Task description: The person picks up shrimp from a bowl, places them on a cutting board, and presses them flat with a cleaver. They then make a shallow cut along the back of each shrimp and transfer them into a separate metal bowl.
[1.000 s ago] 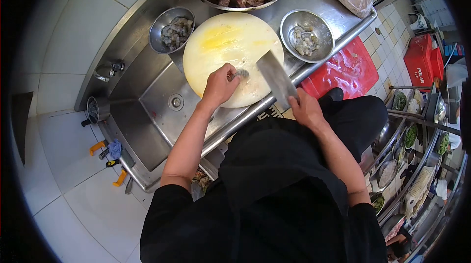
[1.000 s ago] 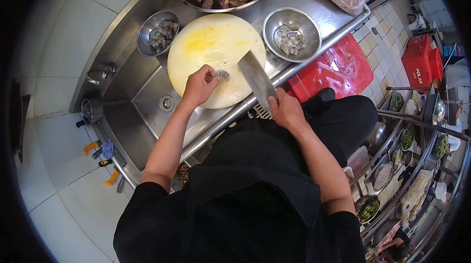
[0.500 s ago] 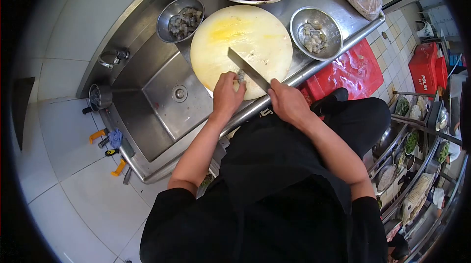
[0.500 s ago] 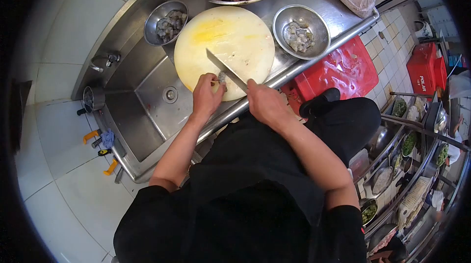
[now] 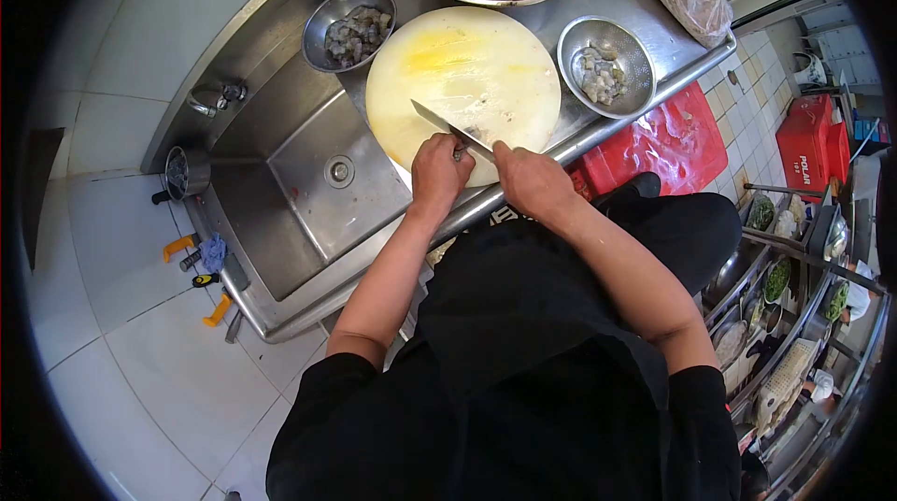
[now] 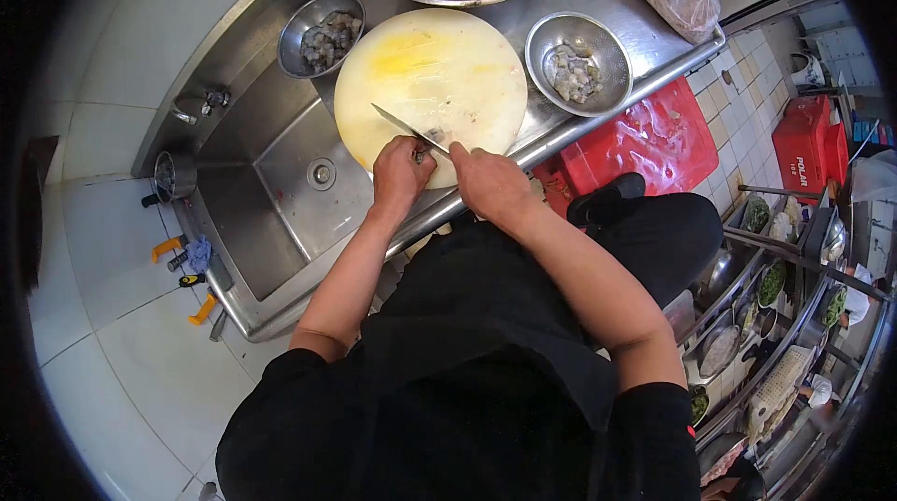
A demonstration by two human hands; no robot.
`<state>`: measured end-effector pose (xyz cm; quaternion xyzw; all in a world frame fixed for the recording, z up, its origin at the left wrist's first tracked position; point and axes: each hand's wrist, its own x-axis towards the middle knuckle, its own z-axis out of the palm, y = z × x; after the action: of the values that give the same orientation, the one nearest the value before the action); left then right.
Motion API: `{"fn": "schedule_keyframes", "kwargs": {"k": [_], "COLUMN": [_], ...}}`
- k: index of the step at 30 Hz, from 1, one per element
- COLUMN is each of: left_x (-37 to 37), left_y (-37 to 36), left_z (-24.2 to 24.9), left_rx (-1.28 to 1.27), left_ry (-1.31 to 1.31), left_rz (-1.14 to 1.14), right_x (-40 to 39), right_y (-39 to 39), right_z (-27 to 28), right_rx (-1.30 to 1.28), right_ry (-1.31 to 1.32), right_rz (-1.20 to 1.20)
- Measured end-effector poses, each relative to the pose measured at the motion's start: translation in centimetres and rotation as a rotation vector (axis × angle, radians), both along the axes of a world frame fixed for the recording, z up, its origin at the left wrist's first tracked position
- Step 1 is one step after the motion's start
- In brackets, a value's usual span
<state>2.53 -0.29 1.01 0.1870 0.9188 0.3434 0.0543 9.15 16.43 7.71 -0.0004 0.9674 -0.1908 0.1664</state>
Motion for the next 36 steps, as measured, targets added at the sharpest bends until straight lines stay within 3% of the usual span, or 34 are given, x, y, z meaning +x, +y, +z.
{"fn": "schedule_keyframes", "kwargs": {"k": [6, 10, 14, 16, 18, 19, 20, 21, 22, 28, 30, 34, 36], "left_x": [-0.8, -2.5, -3.0, -3.0, -3.6, -4.2, -4.7, -5.2, -5.8, -9.0, -10.0, -11.9, -13.8], "left_y": [-0.7, -2.0, -0.2, 1.3, 2.7, 3.2, 3.8, 5.0, 6.6, 17.6, 19.5, 16.8, 13.9], "left_z": [0.3, 0.0, -0.1, 0.7, 0.7, 0.2, -0.2, 0.2, 0.8, 5.2, 5.9, 6.9, 5.3], "left_rx": [0.012, 0.095, 0.284, 0.011, -0.074, -0.102, -0.133, -0.130, -0.085, 0.199, 0.285, 0.295, 0.450], "left_ry": [-0.035, -0.171, -0.213, -0.102, -0.118, -0.157, -0.197, -0.188, -0.181, -0.105, 0.324, 0.177, -0.005], "left_rz": [0.067, 0.204, 0.058, -0.194, -0.267, -0.283, -0.300, -0.311, -0.328, -0.435, -0.411, -0.318, -0.171], "right_x": [5.8, 8.5, 10.1, 9.7, 9.2, 9.1, 8.8, 8.6, 8.3, 7.5, 7.4, 7.7, 8.1], "right_y": [4.0, 6.7, 10.4, 12.5, 15.8, 16.8, 17.8, 19.0, 20.0, 20.6, 20.7, 20.8, 20.9], "right_z": [0.0, 3.6, 4.1, 4.9, 4.0, 4.6, 4.8, 5.0, 5.1, 5.6, 5.6, 5.4, 5.5], "right_rx": [-0.006, -0.134, -0.302, -0.363, -0.361, -0.614, -0.612, -0.773, -0.935, -1.228, -1.316, -1.300, -1.308], "right_ry": [-0.053, -0.035, 0.019, 0.153, 0.259, 0.189, 0.203, 0.268, 0.332, 0.603, 0.600, 0.600, 0.616], "right_rz": [-0.028, -0.107, -0.351, -0.439, -0.527, -0.722, -0.731, -0.858, -0.981, -1.330, -1.394, -1.397, -1.374]}}
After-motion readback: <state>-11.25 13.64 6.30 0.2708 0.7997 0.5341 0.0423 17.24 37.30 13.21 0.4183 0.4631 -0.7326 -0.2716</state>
